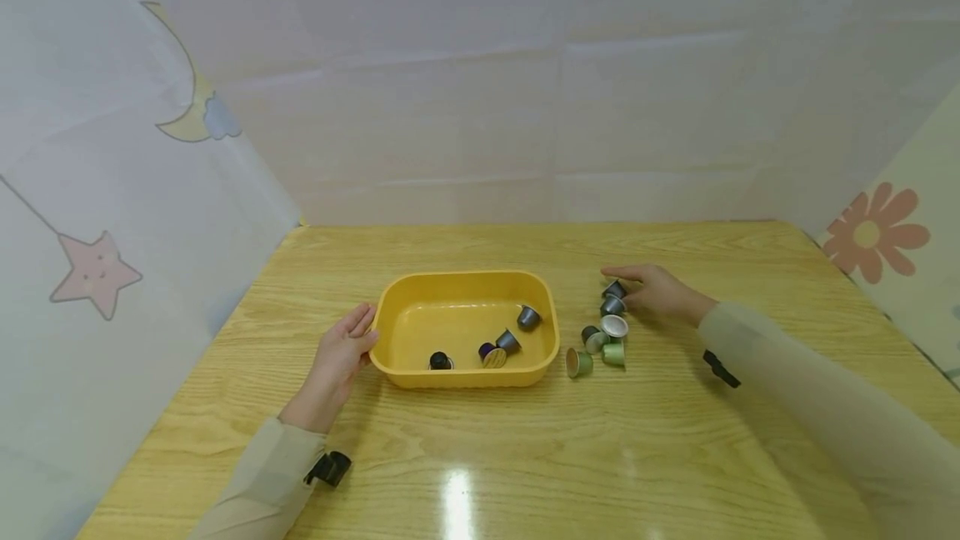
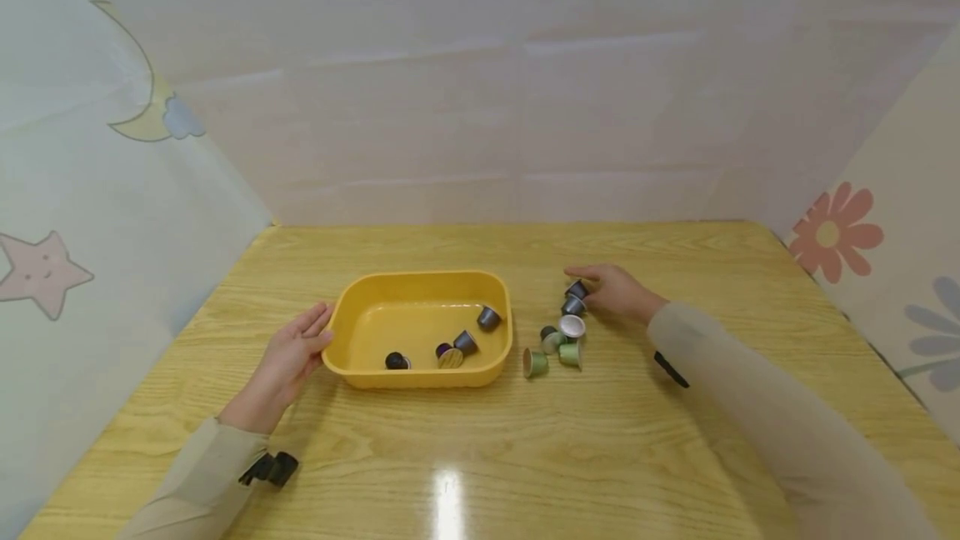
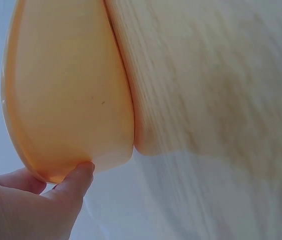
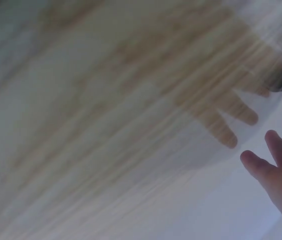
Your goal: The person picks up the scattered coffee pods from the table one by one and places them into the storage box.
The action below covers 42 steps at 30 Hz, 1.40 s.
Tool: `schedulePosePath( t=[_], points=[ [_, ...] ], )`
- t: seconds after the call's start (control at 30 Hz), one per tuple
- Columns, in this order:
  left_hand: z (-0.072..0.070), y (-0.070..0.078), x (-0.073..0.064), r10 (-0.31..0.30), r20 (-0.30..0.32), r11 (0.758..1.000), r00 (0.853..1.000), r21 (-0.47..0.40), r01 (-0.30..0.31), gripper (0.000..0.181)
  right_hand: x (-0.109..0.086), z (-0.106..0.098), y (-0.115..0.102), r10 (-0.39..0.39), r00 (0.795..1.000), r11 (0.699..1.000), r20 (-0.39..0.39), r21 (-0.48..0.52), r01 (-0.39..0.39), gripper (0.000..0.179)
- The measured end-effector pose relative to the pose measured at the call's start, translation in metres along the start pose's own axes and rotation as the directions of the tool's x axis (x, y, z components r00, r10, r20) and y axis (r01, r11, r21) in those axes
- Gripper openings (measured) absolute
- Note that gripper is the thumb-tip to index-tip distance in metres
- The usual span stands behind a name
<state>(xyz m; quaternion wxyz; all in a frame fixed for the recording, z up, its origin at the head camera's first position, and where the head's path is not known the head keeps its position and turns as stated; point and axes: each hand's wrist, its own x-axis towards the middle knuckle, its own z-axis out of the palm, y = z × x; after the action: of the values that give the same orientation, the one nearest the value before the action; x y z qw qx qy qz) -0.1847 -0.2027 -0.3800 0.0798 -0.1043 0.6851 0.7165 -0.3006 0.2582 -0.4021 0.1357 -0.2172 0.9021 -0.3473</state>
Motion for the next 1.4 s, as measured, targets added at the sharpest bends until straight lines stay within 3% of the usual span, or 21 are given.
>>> schedulePosePath(
  t=[0.9,1.1,1.4],
  points=[
    [0.0,-0.001,0.001,-0.007,-0.009,1.0,1.0,-0.022,0.007,0.063,0.011,0.006,0.003,0.051,0.998,0.996,-0.039,-0.071,-0.054,0.054],
    [0.002,-0.001,0.002,-0.009,-0.013,1.0,1.0,-0.028,0.009,0.063,0.01,0.005,0.004,0.03,0.998,0.996,-0.062,-0.08,-0.035,0.053],
    [0.002,-0.001,0.0,-0.01,-0.017,1.0,1.0,-0.019,0.009,0.063,0.0,0.001,0.001,0.059,0.994,0.998,-0.088,0.01,-0.059,0.06]
  ],
)
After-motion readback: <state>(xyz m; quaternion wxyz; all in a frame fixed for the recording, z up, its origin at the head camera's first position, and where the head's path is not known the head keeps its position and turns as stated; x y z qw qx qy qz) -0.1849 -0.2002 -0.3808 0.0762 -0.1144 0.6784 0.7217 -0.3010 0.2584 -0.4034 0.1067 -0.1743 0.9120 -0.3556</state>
